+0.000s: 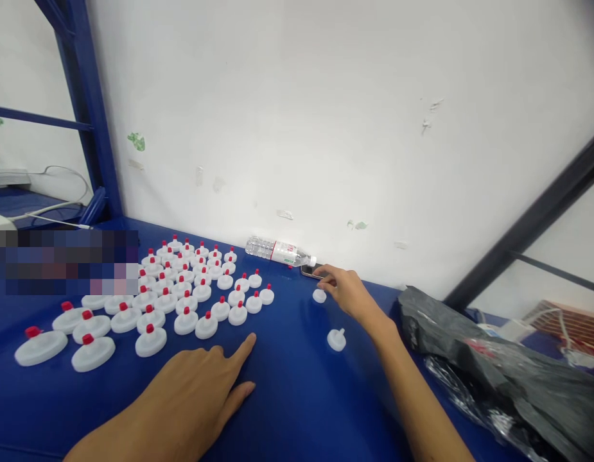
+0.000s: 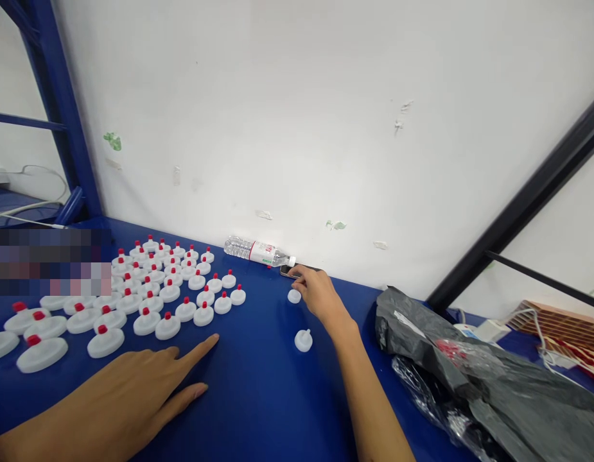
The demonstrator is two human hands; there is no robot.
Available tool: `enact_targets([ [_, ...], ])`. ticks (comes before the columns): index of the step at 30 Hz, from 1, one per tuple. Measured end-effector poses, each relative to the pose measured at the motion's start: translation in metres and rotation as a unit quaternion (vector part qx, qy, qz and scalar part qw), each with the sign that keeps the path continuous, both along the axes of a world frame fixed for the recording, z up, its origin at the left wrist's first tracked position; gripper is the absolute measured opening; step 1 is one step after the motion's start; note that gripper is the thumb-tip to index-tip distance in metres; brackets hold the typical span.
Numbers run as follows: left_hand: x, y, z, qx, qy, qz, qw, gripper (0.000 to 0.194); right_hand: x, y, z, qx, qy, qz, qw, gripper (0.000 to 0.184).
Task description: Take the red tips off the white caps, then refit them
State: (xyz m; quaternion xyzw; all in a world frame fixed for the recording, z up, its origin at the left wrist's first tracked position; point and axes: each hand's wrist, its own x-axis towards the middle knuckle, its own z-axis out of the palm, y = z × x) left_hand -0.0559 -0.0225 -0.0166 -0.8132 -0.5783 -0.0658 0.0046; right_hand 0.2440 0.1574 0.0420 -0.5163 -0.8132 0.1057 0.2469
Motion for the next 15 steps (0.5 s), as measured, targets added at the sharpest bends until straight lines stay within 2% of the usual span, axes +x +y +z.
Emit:
enact_targets([
  [6, -0.001, 0.004, 0.001, -0.003, -0.002, -0.002, 1.000, 0.058, -0.025, 0.000, -0.009, 0.033, 0.050, -0.003, 0.998, 0.013],
  [9, 0.000, 0.005, 0.003, -0.014, -0.008, 0.004, 1.000, 0.058, -0.043, -0.008, -0.010, 0.023, 0.071, 0.053, 0.996, 0.009],
  [12, 0.001, 0.003, 0.005, -0.010, -0.001, 0.009, 1.000, 0.058, -0.051, -0.015, -0.009, 0.019, 0.082, 0.093, 0.992, 0.013],
  [15, -0.003, 0.000, 0.004, -0.007, 0.024, -0.002, 1.000, 0.059, -0.045, -0.018, -0.005, 0.041, 0.088, 0.073, 0.993, 0.028],
])
